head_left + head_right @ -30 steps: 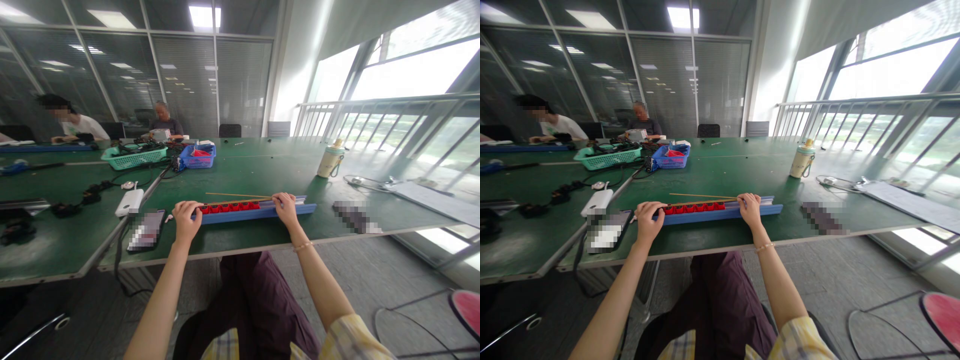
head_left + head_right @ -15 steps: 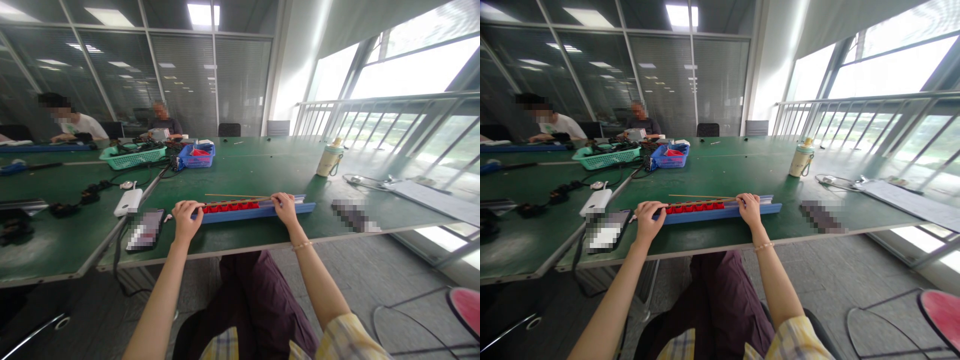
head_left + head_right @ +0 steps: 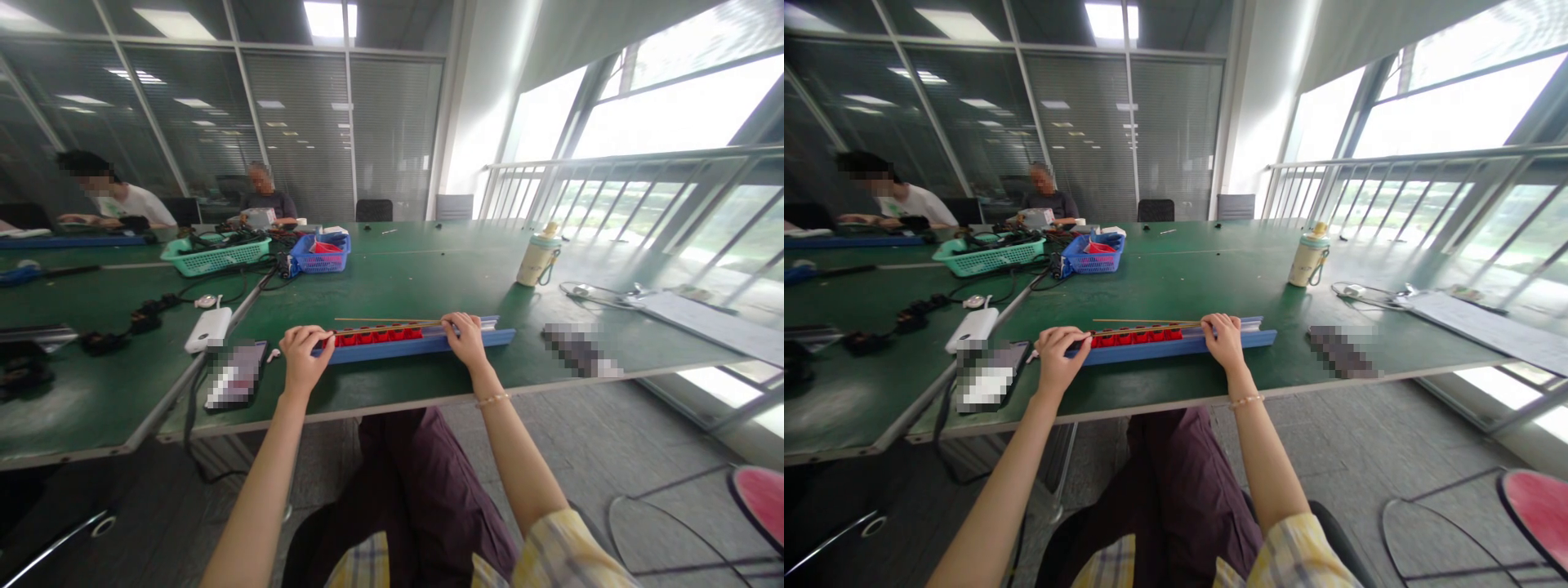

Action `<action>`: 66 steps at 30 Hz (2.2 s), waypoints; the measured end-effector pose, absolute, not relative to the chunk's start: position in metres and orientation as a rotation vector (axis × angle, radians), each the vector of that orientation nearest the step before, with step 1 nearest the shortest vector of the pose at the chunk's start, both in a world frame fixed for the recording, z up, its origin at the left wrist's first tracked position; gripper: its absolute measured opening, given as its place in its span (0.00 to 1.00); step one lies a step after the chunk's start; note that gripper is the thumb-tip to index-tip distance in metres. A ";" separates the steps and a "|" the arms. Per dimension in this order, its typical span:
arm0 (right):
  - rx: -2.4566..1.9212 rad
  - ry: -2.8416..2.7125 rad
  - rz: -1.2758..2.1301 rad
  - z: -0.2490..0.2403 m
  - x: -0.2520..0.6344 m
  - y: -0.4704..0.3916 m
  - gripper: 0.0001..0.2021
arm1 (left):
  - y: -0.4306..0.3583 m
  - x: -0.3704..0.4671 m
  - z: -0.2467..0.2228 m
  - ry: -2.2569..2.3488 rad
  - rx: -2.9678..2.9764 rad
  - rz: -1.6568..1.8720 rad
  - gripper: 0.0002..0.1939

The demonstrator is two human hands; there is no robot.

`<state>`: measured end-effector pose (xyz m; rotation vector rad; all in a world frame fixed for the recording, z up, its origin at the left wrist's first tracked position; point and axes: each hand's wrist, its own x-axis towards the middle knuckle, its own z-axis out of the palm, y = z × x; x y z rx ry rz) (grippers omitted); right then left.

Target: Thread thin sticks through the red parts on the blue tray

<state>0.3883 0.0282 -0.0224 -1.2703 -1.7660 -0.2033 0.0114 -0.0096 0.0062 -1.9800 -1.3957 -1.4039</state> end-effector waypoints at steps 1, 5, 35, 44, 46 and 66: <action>-1.268 -1.753 -0.199 -0.022 0.388 0.028 0.10 | -0.009 0.011 0.006 -1.388 -1.977 -1.406 0.08; -1.253 -1.691 -0.166 -0.023 0.387 0.029 0.10 | -0.006 0.010 0.004 -1.373 -1.950 -1.417 0.08; -1.165 -1.688 -0.313 -0.025 0.367 0.033 0.10 | -0.009 0.008 0.003 -1.413 -1.978 -1.433 0.07; -1.191 -1.685 -0.286 -0.023 0.366 0.030 0.11 | -0.009 0.009 0.005 -1.449 -1.983 -1.438 0.09; -1.200 -1.688 -0.283 -0.022 0.366 0.030 0.11 | -0.009 0.009 0.005 -1.452 -1.986 -1.425 0.09; -1.187 -1.533 -0.249 -0.019 0.372 0.028 0.13 | -0.005 0.008 0.000 -1.425 -1.962 -1.391 0.09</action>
